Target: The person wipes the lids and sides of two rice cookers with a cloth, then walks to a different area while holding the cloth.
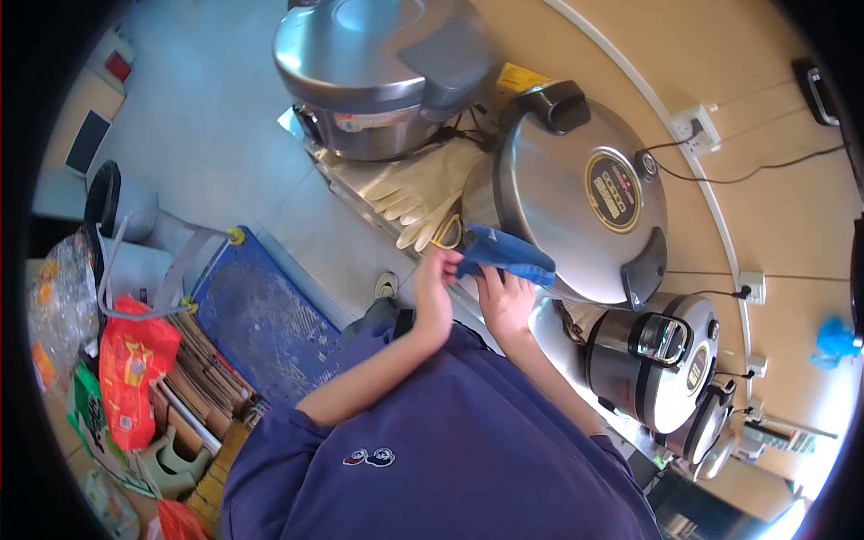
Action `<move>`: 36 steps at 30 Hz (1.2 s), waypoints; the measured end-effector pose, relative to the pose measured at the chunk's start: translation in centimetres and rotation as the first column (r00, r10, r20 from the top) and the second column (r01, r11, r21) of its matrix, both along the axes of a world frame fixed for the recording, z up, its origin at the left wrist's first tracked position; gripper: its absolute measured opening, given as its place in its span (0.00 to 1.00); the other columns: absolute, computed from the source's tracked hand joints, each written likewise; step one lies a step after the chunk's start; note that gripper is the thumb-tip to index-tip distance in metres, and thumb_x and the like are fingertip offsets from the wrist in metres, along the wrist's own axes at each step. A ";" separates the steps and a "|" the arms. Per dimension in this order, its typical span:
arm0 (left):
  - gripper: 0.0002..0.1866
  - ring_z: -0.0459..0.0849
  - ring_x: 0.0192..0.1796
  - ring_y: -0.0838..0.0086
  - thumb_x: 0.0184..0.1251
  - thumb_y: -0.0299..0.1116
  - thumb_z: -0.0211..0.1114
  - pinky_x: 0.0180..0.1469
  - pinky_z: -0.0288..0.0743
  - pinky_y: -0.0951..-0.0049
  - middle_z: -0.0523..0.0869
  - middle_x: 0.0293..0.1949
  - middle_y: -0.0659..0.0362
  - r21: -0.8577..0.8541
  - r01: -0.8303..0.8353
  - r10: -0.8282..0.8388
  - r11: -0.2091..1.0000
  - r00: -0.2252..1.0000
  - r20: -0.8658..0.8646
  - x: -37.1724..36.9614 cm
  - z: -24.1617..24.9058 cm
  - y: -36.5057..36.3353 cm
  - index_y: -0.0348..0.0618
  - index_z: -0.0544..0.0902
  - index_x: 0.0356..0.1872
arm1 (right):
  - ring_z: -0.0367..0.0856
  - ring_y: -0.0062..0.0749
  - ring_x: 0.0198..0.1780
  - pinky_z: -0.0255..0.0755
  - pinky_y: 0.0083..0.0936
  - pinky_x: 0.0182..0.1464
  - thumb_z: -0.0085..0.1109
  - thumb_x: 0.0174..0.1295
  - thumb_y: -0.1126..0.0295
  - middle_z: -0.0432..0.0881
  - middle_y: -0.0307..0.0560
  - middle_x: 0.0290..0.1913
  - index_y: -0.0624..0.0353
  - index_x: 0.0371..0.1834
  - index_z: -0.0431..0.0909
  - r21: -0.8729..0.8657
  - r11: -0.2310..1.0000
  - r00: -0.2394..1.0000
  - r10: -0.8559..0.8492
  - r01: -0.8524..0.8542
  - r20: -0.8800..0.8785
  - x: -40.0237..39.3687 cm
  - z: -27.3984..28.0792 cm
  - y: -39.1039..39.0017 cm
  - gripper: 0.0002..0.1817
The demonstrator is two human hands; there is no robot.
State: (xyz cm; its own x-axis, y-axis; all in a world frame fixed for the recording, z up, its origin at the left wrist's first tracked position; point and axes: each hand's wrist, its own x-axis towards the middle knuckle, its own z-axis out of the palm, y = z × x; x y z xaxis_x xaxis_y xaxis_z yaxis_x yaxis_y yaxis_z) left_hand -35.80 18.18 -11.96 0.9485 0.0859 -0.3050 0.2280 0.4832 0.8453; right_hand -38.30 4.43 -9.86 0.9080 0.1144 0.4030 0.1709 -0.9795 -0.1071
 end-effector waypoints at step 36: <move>0.37 0.63 0.73 0.41 0.77 0.51 0.62 0.77 0.56 0.51 0.65 0.68 0.34 0.449 0.001 0.068 0.894 0.988 -0.138 1.4 -2.5 -15.1 0.29 0.63 0.72 | 0.69 0.50 0.65 0.67 0.46 0.67 0.54 0.70 0.82 0.67 0.64 0.67 0.70 0.67 0.66 0.469 0.874 0.949 -0.030 -0.128 0.315 0.3 7.0 -8.6 0.22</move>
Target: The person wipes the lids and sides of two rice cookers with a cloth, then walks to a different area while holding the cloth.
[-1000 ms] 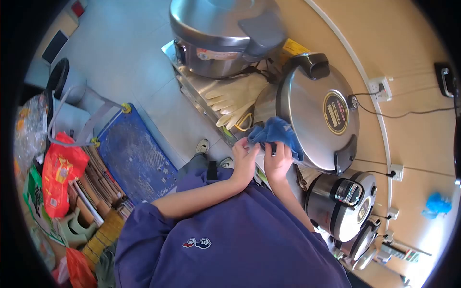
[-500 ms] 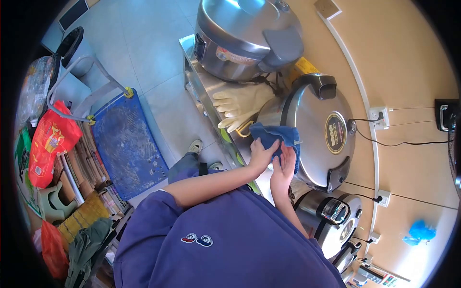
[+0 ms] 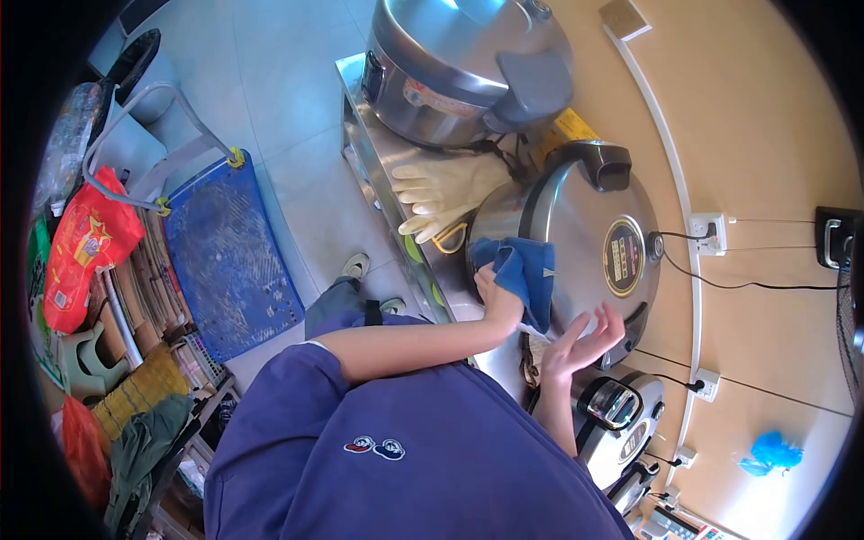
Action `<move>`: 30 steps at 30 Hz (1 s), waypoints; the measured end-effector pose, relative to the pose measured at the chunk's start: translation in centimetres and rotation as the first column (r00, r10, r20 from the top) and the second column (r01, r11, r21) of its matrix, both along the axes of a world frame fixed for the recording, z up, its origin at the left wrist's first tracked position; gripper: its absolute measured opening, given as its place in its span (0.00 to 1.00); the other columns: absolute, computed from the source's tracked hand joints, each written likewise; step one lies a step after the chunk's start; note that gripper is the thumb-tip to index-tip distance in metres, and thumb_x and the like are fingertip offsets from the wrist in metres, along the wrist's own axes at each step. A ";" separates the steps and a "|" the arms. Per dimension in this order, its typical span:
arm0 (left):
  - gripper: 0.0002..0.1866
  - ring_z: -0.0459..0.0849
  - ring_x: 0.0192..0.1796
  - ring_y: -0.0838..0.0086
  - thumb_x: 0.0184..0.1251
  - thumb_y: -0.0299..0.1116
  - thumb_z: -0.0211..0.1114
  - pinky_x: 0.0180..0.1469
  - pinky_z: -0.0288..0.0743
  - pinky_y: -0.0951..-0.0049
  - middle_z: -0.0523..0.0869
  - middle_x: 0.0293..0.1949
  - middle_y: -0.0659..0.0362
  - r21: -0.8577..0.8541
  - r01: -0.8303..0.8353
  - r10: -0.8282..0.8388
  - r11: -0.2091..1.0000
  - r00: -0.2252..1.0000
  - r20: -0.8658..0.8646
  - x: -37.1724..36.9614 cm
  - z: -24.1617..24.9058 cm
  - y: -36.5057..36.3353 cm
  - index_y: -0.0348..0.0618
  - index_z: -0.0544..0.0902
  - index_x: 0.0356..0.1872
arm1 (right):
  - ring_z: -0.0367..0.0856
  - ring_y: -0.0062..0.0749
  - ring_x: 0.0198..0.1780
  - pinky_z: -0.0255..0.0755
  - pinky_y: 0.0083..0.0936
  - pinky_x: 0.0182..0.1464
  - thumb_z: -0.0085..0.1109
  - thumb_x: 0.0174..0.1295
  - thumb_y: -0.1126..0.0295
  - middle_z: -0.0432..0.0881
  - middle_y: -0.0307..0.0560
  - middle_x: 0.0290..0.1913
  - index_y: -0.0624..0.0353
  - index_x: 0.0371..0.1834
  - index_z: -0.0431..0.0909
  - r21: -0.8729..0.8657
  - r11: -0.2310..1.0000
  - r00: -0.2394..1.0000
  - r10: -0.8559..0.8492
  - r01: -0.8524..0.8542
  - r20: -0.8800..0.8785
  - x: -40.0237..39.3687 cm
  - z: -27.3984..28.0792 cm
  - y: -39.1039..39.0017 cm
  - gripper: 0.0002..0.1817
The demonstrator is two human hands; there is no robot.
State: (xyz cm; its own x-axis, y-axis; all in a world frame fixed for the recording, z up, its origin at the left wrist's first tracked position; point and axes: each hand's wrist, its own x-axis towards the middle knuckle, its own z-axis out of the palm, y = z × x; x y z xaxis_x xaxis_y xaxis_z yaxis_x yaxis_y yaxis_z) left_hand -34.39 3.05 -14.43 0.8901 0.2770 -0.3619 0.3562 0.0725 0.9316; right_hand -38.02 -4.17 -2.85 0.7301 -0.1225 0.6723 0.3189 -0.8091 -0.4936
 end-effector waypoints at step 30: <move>0.20 0.83 0.59 0.37 0.77 0.40 0.55 0.60 0.75 0.46 0.85 0.55 0.35 0.164 0.017 0.006 0.986 0.990 -0.143 13.1 -1.8 5.9 0.34 0.78 0.58 | 0.75 0.56 0.62 0.74 0.46 0.64 0.63 0.67 0.77 0.71 0.65 0.60 0.72 0.61 0.72 -0.184 0.980 0.985 -0.107 0.081 -0.138 3.0 0.7 0.6 0.21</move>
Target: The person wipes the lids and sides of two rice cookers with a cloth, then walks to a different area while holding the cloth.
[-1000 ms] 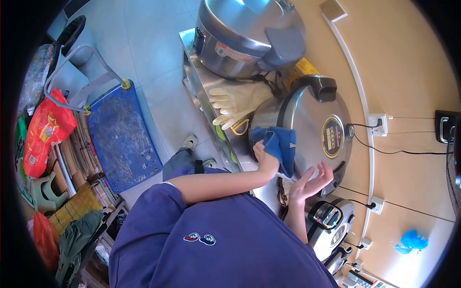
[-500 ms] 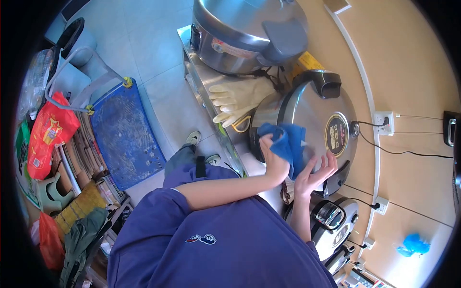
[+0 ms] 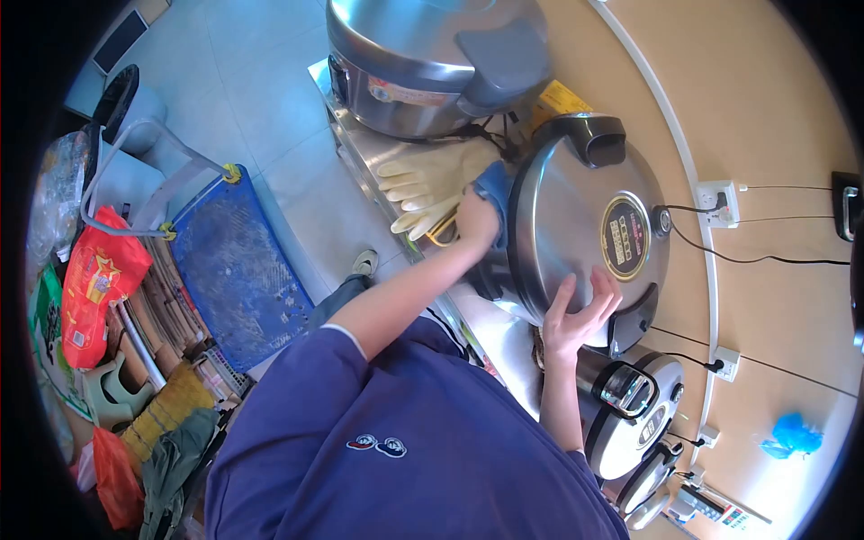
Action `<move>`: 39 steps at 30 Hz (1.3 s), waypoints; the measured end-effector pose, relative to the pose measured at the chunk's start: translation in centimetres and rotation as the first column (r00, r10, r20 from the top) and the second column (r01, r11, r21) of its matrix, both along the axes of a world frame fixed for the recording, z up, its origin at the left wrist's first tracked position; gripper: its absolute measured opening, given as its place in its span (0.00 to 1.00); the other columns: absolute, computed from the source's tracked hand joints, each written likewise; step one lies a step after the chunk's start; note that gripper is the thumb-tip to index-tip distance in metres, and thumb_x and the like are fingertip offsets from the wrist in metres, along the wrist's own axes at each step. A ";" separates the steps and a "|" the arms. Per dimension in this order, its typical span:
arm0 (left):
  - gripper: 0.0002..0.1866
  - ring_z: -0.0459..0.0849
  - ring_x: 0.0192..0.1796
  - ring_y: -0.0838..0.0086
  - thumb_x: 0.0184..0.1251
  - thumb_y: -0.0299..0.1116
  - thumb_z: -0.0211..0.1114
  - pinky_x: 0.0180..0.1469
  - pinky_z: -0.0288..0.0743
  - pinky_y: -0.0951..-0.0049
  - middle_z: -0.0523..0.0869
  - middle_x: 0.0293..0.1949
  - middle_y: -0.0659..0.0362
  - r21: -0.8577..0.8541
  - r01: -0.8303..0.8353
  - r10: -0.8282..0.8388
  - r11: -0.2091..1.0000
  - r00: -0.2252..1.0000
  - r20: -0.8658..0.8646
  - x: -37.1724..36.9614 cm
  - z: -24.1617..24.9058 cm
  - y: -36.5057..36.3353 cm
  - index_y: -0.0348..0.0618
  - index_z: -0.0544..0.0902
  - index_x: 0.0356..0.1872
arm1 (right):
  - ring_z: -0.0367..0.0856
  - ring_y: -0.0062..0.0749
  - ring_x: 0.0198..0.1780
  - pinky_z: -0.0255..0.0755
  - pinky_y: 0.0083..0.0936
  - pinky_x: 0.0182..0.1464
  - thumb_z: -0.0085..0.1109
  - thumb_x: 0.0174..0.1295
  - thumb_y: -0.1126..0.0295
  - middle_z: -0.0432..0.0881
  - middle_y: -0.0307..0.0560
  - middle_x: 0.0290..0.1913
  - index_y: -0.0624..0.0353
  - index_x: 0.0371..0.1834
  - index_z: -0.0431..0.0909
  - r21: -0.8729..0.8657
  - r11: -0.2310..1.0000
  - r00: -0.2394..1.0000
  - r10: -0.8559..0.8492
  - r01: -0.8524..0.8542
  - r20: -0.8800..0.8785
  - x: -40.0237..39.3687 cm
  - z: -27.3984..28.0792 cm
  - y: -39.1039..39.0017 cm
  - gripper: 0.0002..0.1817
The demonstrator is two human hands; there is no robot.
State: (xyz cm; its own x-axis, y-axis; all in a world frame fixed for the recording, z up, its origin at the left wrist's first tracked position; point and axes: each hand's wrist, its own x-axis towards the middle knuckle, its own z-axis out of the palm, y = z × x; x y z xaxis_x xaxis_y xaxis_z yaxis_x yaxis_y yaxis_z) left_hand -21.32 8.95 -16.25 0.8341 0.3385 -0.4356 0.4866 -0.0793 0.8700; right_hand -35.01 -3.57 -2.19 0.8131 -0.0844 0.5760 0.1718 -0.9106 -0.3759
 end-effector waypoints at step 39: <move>0.15 0.80 0.53 0.34 0.71 0.30 0.58 0.55 0.73 0.42 0.81 0.50 0.35 0.063 0.215 -0.221 0.975 0.970 0.104 0.0 -15.3 0.3 0.36 0.74 0.56 | 0.69 0.60 0.65 0.62 0.53 0.70 0.62 0.68 0.73 0.70 0.68 0.62 0.72 0.68 0.66 -0.267 0.924 0.957 -0.289 0.273 -0.022 1.1 -0.1 1.6 0.27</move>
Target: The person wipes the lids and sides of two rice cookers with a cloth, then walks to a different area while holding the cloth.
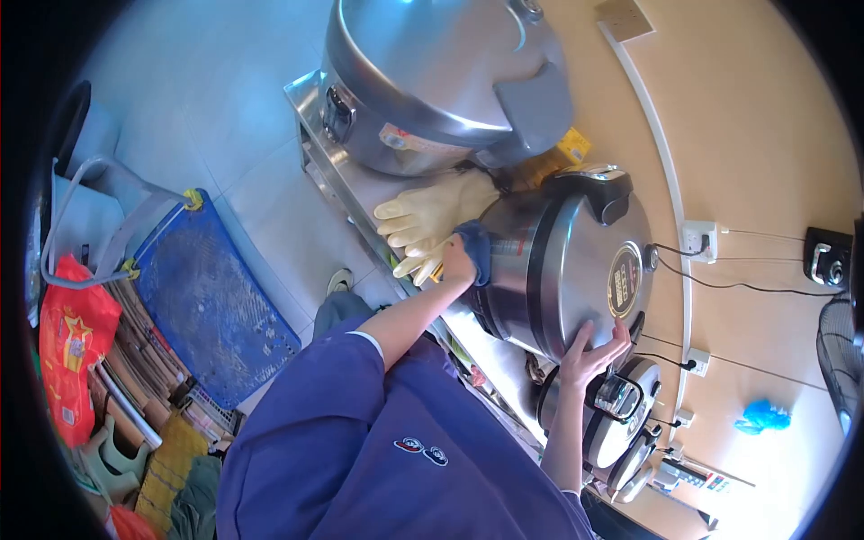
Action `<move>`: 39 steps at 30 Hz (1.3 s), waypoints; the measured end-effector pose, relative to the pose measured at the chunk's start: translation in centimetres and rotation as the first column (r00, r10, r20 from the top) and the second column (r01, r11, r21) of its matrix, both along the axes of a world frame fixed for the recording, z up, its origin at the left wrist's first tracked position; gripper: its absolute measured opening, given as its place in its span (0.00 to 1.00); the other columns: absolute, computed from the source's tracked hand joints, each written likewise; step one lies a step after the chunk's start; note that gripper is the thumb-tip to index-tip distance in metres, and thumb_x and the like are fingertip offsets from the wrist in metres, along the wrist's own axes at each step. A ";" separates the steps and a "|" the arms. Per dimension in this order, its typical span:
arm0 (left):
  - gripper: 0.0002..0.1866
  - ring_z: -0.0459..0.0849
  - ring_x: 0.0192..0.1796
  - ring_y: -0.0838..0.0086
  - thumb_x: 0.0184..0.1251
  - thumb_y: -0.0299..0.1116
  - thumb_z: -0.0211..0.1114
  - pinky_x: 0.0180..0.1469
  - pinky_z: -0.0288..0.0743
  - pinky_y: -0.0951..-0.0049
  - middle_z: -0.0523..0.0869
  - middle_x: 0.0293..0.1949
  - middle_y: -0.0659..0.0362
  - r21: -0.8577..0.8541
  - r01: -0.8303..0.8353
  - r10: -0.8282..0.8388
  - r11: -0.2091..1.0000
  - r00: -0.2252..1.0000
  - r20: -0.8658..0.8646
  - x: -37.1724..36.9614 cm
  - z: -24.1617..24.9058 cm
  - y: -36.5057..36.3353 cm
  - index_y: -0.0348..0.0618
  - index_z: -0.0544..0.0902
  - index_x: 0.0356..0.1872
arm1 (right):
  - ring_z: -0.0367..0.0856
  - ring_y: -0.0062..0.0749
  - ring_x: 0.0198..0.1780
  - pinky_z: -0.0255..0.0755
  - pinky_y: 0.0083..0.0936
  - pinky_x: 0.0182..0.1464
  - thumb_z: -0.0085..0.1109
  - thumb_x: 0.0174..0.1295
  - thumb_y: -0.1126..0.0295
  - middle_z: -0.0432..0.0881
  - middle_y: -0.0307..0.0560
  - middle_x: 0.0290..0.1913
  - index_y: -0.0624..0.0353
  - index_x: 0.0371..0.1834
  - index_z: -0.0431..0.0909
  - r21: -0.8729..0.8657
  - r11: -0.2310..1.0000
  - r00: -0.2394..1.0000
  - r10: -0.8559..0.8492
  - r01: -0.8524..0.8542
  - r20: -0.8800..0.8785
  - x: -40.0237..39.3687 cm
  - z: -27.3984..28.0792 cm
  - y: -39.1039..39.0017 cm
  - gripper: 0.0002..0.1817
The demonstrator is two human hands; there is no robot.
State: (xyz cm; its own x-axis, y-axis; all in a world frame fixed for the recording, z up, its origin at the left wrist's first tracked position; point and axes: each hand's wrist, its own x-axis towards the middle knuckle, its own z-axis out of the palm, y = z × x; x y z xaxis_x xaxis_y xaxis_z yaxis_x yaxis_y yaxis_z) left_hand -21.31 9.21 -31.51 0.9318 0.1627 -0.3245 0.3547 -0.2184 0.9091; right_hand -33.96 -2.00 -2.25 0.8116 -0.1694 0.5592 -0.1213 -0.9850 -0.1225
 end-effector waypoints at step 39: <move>0.16 0.89 0.51 0.42 0.75 0.33 0.51 0.54 0.80 0.42 0.90 0.45 0.38 0.104 0.170 -0.155 0.980 0.978 -0.137 12.4 2.7 -1.1 0.38 0.87 0.46 | 0.79 0.59 0.63 0.73 0.55 0.72 0.41 0.53 0.85 0.76 0.70 0.62 0.69 0.24 0.70 0.243 0.969 0.990 0.008 -0.042 0.137 -0.7 -0.5 -1.2 0.06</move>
State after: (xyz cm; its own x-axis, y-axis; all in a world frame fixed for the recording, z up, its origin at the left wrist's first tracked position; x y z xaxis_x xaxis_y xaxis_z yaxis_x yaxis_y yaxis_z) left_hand -8.93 8.14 -28.77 0.9010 0.0554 -0.4303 0.4171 -0.3829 0.8242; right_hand -34.64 -3.21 -2.74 0.7376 -0.2954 0.6072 -0.0630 -0.9254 -0.3737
